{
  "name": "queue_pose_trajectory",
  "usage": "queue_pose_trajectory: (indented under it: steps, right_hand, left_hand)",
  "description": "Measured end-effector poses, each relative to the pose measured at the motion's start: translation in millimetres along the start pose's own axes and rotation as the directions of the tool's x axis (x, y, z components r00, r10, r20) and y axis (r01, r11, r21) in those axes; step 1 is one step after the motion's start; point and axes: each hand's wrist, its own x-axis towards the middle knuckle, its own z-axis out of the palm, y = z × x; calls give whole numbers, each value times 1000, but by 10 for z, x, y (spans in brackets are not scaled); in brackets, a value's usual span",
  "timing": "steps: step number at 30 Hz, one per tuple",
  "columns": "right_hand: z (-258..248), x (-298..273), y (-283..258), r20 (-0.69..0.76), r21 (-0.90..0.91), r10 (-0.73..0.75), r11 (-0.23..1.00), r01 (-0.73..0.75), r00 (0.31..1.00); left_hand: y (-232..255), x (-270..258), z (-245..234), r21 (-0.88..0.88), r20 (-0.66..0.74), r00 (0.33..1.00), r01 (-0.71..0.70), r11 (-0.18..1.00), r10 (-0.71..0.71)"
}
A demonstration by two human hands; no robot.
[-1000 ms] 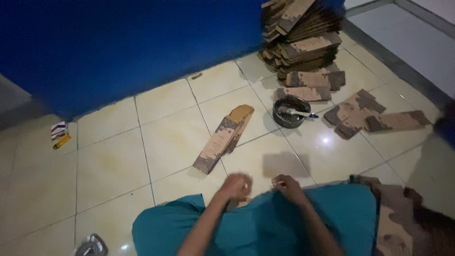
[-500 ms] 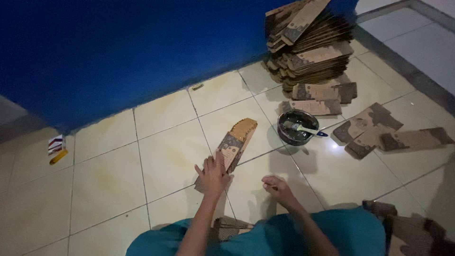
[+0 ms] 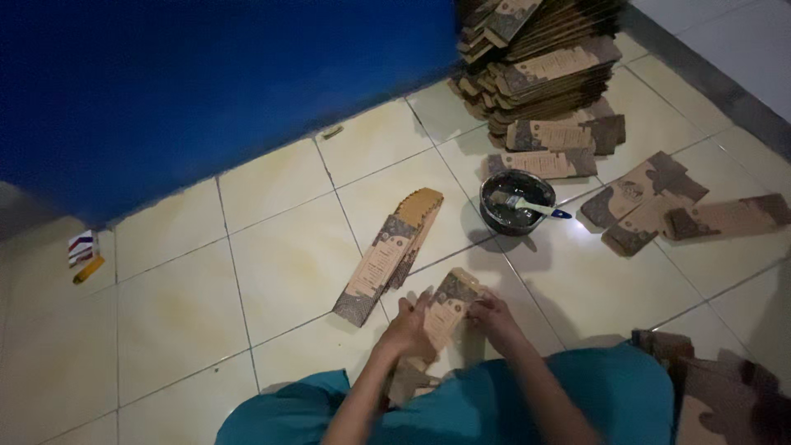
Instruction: The person sits on the floor and assembles flat cardboard pieces into a larger structure. They apply a liquid adhesive from a metal bowl using a brush to the edges of the cardboard and press the pieces together to bond them.
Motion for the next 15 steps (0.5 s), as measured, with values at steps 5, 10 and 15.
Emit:
queue_pose_trajectory:
  steps: [5, 10, 15]
  right_hand:
    - [63, 13, 119, -43, -540, -268, 817, 203, 962]
    - [255, -105, 62, 68, -926, -538, 279, 253, 840]
    - [382, -226, 9, 225, -955, -629, 8, 296, 744]
  left_hand:
    - [-626, 1041, 724, -254, -341, 883, -418, 872, 324]
    - [-334, 834, 605, 84, -290, 931, -207, 975, 222]
    - [-223, 517, 651, 304, -442, 842, -184, 935, 310]
